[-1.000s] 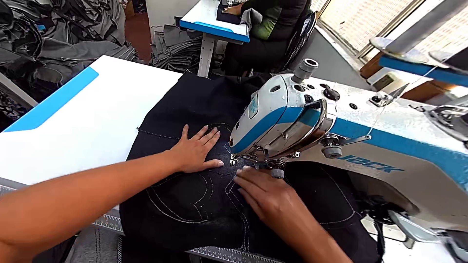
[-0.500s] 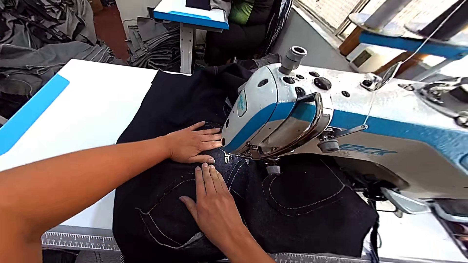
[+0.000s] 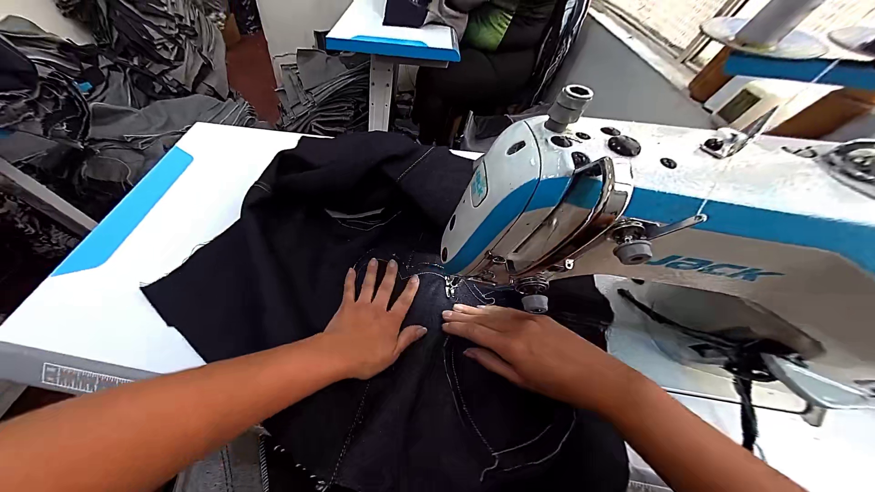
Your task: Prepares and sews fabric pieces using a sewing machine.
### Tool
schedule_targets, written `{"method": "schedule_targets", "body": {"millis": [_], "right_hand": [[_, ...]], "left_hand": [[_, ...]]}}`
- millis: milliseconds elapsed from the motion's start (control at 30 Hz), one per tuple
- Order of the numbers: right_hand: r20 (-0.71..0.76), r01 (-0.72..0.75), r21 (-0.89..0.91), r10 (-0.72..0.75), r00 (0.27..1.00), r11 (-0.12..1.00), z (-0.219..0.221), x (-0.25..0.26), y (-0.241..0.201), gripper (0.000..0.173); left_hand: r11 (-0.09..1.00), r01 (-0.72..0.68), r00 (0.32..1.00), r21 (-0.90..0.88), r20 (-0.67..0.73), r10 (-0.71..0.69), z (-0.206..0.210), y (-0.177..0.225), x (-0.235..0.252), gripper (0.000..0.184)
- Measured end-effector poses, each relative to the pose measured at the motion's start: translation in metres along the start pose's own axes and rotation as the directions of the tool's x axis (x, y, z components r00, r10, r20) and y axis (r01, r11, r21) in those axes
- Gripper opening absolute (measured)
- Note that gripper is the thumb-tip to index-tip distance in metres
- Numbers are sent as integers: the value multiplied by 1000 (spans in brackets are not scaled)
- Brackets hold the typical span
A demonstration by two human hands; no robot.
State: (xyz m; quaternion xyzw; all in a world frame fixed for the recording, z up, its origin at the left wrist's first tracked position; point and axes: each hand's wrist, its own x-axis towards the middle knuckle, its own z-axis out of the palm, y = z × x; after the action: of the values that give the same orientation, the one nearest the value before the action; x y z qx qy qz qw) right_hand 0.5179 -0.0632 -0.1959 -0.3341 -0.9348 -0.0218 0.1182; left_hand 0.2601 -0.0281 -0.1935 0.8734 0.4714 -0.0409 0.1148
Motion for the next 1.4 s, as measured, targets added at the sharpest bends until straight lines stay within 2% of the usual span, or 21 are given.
{"method": "schedule_targets", "body": {"millis": [33,100,133,167,200,233,300,367,467,600,700,800,1067,1233,1400], "right_hand": [[3,-105,-5,105,994,994,-8,5,-18,31],[-41,-307,16,307,951,952,-7,21,-63,30],[-56,-391,44,393,918,919,1,32,-87,35],[-70,-457,70,461,885,887,12,43,-107,42],[-90,-504,84,510,855,860,27,53,-124,51],[-133,-527,72,532,836,847,42,61,-136,57],[-256,-534,-46,507,823,844,68,63,-147,64],[-282,-518,-109,473,835,849,75,54,-149,66],[-281,-468,-89,428,859,879,71,38,-142,62],[-290,-421,24,409,865,907,59,4,-119,48],[-283,-406,63,406,869,912,51,-18,-105,46],[-294,-399,59,398,869,915,51,-29,-101,46],[-305,-404,60,402,863,913,54,-31,-97,46],[-305,-418,92,425,852,904,54,-26,-70,41],[-277,-422,67,423,863,904,52,-16,-47,43]], "left_hand": [[999,-40,998,-1,38,40,-8,-4,2,73],[964,-266,963,29,-42,267,-16,-21,13,61],[896,-436,892,78,-91,442,-17,-33,24,55],[789,-602,782,126,-111,614,-18,-45,37,51],[677,-722,668,142,-108,736,-16,-57,50,50],[599,-792,592,119,-93,801,-13,-66,61,51],[564,-824,558,47,-101,824,-1,-77,69,53],[593,-805,589,21,-89,803,4,-77,65,54],[698,-715,692,52,-91,716,6,-65,49,56],[883,-465,864,63,-185,468,24,-31,15,61],[959,-283,937,26,-206,282,32,-5,-2,68],[978,-205,959,38,-191,209,32,5,-6,70],[982,-186,966,36,-176,190,29,7,-3,71],[991,-131,975,1,-182,129,23,9,16,70],[992,-109,984,-59,-151,99,11,3,37,68]]}}
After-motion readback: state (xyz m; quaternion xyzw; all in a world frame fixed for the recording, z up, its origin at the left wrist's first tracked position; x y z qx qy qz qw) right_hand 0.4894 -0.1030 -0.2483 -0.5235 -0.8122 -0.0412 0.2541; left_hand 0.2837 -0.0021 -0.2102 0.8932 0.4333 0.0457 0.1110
